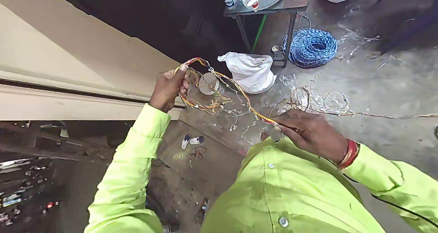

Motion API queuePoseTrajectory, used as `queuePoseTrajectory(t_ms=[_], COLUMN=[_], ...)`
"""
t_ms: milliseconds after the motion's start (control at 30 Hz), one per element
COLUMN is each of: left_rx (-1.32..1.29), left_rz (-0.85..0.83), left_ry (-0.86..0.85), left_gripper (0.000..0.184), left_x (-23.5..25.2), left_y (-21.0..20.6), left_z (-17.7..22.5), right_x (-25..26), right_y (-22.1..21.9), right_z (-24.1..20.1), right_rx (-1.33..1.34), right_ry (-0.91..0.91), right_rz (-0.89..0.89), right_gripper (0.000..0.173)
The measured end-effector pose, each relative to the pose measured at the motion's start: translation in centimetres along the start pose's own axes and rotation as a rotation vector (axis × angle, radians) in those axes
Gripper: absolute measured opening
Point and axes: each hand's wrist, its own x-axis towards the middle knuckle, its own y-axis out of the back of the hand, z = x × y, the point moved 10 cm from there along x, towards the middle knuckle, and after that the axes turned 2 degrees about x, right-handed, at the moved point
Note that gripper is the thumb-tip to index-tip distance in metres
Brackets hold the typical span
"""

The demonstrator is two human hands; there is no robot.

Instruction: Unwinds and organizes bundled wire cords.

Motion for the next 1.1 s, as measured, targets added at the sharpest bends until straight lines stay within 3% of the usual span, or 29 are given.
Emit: queuePoseTrajectory(t_ms=[433,700,900,1100], left_rx=[0.019,0.0,0.03,0.096], left_rz=[-0.338,-0.452,-0.495,-0.513], left_ry=[-0.143,-0.065,-0.029,0.001], left_gripper=[0.023,0.026,0.031,0.038], left_x=[-2.6,-4.6,-4.1,-3.2], left_y=[-10.0,-14.1,-16.0,-17.9], left_z=[1.9,4.6,5.3,4.8], right_x=[5.6,7.9,9.0,9.3], right_y=[-0.4,-3.2,-3.0,-2.3], right_z=[-2.8,-4.1,-6.0,-6.2], right_rx=[-0.013,-0.202,-0.1,-0.099], right_ry=[0.169,0.346,0.526,0.571], right_rz=[-0.12,-0.381,-0.273,-0.235], right_gripper=[0.025,0.014,0.009,0.006])
